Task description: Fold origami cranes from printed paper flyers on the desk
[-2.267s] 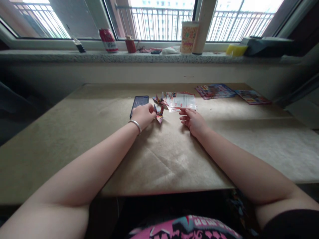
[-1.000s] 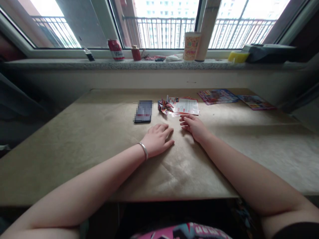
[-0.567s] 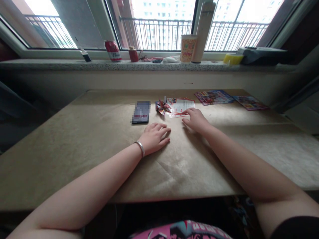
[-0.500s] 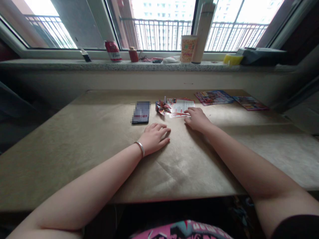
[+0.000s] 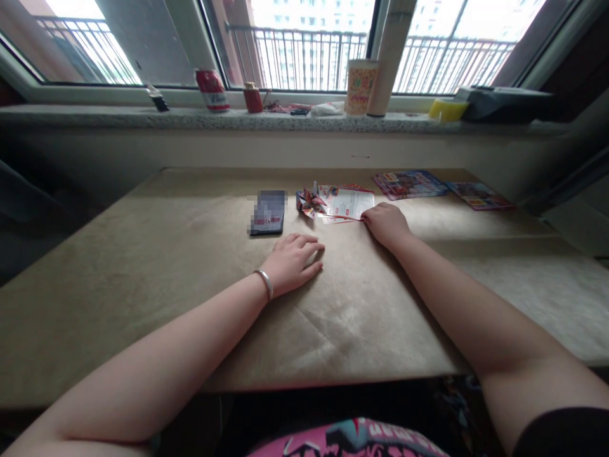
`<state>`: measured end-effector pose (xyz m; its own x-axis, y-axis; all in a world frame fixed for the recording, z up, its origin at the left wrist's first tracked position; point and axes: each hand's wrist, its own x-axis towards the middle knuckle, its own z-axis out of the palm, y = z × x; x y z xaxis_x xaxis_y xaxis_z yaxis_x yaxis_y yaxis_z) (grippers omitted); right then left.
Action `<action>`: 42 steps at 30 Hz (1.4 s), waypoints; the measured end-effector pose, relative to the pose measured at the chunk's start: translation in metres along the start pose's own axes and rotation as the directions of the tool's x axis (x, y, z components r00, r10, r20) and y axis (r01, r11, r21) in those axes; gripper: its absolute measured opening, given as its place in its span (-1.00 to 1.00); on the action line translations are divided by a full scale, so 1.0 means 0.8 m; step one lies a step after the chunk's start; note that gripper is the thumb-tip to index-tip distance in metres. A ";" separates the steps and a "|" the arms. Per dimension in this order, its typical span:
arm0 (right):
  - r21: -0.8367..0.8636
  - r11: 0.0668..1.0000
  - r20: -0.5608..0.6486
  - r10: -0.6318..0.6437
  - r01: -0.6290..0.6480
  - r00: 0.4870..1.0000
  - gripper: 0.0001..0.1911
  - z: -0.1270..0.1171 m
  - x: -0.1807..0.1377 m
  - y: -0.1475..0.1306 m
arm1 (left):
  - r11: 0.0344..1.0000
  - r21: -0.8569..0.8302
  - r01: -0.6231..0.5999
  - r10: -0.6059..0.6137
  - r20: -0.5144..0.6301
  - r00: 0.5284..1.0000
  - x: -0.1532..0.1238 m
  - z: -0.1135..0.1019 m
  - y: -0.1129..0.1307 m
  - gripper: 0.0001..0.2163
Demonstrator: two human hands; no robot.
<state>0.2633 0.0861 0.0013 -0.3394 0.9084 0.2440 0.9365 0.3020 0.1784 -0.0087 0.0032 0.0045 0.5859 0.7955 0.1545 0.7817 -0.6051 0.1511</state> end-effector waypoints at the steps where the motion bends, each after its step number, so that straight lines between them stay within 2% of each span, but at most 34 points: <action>1: -0.026 1.000 0.006 -0.012 0.012 1.000 -0.61 -0.001 0.000 -0.001 | 1.000 0.000 0.000 0.000 0.001 1.000 0.000 0.000 0.000 -0.63; 8: -0.150 0.988 -0.052 0.013 -0.021 0.999 -0.63 0.000 -0.008 -0.001 | 1.000 -0.007 -0.004 0.004 0.002 1.000 0.000 0.000 -0.002 -0.63; 19: -0.163 0.985 -0.103 0.037 -0.054 0.994 -0.69 -0.008 -0.015 -0.006 | 1.000 0.000 -0.008 0.008 -0.002 1.000 -0.001 0.000 -0.002 -0.63; 25: -0.112 0.988 -0.046 0.098 -0.103 0.994 -0.67 -0.009 -0.015 -0.006 | 1.000 -0.001 -0.014 0.014 0.011 1.000 -0.001 0.000 -0.002 -0.63; 28: -0.093 0.992 -0.021 0.087 -0.088 0.996 -0.69 -0.010 -0.016 -0.005 | 1.000 -0.004 -0.012 0.012 0.012 1.000 0.000 0.000 -0.002 -0.63; 30: -0.099 0.994 -0.014 0.049 -0.050 0.999 -0.70 -0.013 -0.020 -0.006 | 1.000 -0.008 -0.012 0.012 0.010 1.000 0.000 0.000 -0.002 -0.63; 35: -0.119 0.981 -0.052 -0.161 0.154 0.986 -0.66 -0.027 -0.036 -0.023 | 0.999 -0.032 0.014 -0.014 0.007 1.000 0.000 0.000 -0.002 -0.59; 38: 0.018 0.960 -0.037 -0.280 0.281 0.959 -0.66 -0.032 -0.046 -0.039 | 0.997 -0.057 0.058 -0.058 -0.004 0.998 -0.001 0.001 -0.001 -0.53; 42: 0.216 0.897 -0.082 -0.377 0.385 0.923 -0.69 -0.032 -0.059 -0.053 | 0.995 -0.075 0.060 -0.062 -0.016 0.998 -0.001 0.003 -0.002 -0.50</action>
<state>0.2369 0.0232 0.0066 -0.6731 0.7008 0.2363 0.7284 0.6835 0.0480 -0.0097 0.0037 0.0020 0.5333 0.8306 0.1605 0.7972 -0.5569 0.2331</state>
